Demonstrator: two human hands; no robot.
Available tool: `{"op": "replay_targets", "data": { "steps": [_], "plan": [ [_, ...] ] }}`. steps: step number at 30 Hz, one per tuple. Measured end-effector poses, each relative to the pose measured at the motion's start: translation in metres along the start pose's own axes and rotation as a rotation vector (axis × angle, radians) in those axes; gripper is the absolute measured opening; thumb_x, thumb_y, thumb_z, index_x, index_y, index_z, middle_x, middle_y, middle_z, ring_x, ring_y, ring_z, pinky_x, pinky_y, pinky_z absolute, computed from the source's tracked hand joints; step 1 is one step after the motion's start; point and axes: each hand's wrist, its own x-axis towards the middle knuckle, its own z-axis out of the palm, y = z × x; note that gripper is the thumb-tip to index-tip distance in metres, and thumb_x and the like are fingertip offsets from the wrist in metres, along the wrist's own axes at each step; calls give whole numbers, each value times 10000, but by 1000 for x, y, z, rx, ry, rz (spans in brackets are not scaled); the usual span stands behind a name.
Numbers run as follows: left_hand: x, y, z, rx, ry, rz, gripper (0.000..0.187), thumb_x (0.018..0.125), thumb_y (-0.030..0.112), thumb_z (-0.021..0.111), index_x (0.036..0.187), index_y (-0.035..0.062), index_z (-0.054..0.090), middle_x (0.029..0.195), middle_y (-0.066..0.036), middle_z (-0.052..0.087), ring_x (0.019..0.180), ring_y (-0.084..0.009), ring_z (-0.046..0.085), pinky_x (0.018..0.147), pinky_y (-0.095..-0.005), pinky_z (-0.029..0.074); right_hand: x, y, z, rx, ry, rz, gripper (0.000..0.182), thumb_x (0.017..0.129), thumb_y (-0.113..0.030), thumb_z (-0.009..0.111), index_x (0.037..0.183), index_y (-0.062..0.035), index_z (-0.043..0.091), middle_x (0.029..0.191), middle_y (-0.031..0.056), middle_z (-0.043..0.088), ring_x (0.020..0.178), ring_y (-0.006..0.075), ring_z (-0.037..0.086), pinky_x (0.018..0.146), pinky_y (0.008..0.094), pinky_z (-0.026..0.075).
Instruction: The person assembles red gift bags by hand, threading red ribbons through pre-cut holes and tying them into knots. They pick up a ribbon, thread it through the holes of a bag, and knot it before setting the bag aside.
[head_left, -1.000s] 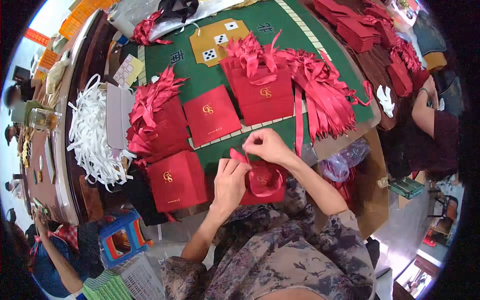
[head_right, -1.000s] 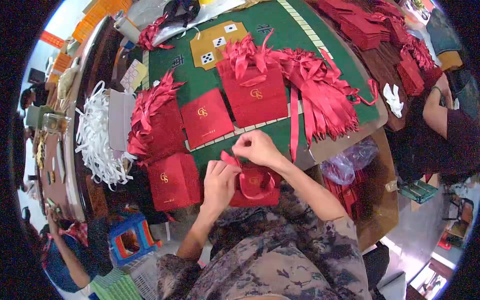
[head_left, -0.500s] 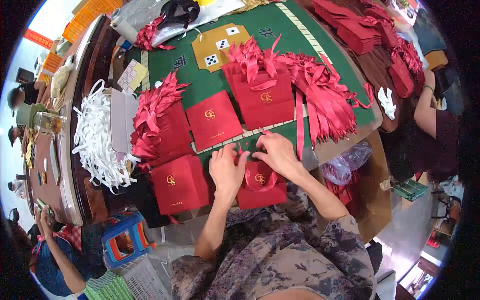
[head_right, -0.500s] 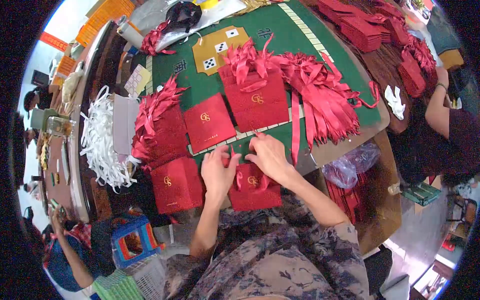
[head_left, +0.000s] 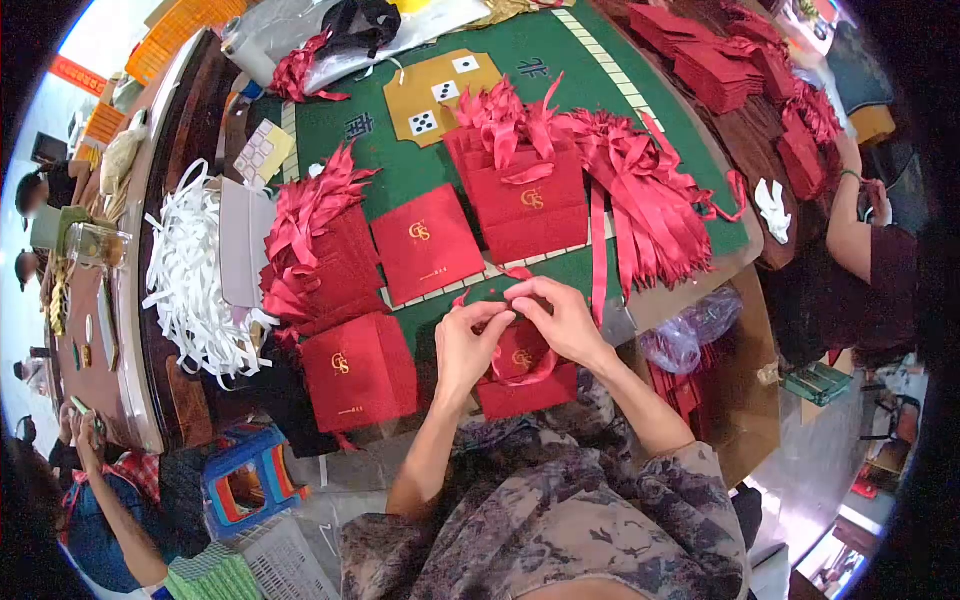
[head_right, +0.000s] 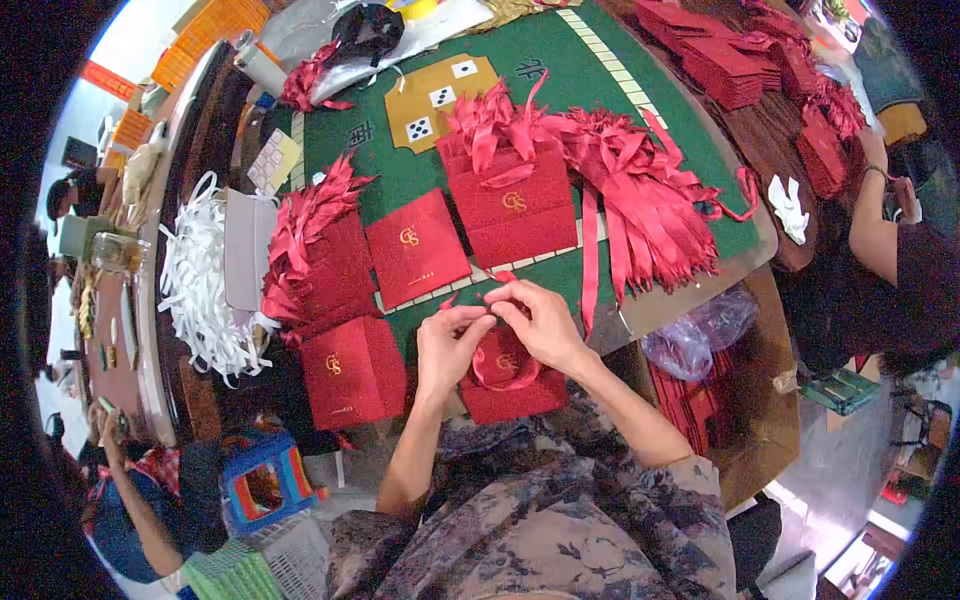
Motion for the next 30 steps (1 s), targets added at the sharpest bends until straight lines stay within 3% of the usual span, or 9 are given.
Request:
{"op": "replay_targets", "data": {
  "steps": [7,10,12,13,16,19,24,25,30],
  "plan": [
    [0,11,-2,35,17,52,206,855,178,774,944,-8,763,784,-156,741,682,-234,734,644,-330,553,-1,-1,-2,24,-54,41,150,956,-109,642,1034,12,684,966,75,689,912,147,650,826,294,506],
    [-2,18,-4,165,-48,10,197,852,179,774,966,19,764,868,-150,746,815,-272,720,699,-342,546,-1,1,-4,-15,-55,-20,134,968,-106,627,1018,14,658,936,47,660,883,126,617,802,282,492],
    [-3,12,-4,350,235,439,236,843,130,767,1057,36,731,1042,-117,722,983,-264,650,768,-344,532,1,7,-7,-16,-44,-63,130,980,-108,616,1016,14,641,921,25,642,868,109,596,790,273,483],
    [-9,16,-10,366,263,389,322,872,102,735,1184,65,668,1187,-129,667,1093,-268,593,855,-345,514,1,13,-9,87,8,-69,122,993,-110,602,1025,5,629,918,7,623,862,96,576,784,259,472],
    [-26,-2,-10,-107,187,18,509,904,50,694,1365,-5,484,1232,-147,624,1125,-234,602,975,-360,478,3,17,-25,275,69,25,107,1020,-115,576,1061,-25,617,918,-33,591,850,51,535,766,215,443],
    [-33,-2,-12,-71,-114,49,545,901,19,684,1381,-32,431,1269,-162,613,1172,-222,599,995,-344,474,7,24,-27,305,107,55,115,1015,-113,578,1050,-12,623,928,-12,609,856,59,549,770,225,456],
    [-47,9,-19,-26,-219,43,460,911,68,684,1308,30,455,1107,-252,688,1102,-383,670,898,-419,525,24,23,-42,178,185,73,115,1022,-126,576,1046,-24,621,913,-25,597,855,42,544,775,213,454],
    [-52,9,-19,-25,-221,46,460,911,68,684,1308,30,455,1107,-252,688,1102,-383,670,898,-419,525,36,28,-42,255,313,-139,119,1018,-120,574,1034,-16,628,900,-21,608,837,47,553,765,215,463],
    [-56,15,-24,-60,-236,86,410,908,55,682,1258,15,472,1089,-255,688,1087,-397,671,871,-416,532,51,21,-54,158,299,-66,137,1007,-109,578,1074,-9,644,899,-19,632,824,53,578,725,220,475]
  ]
}}
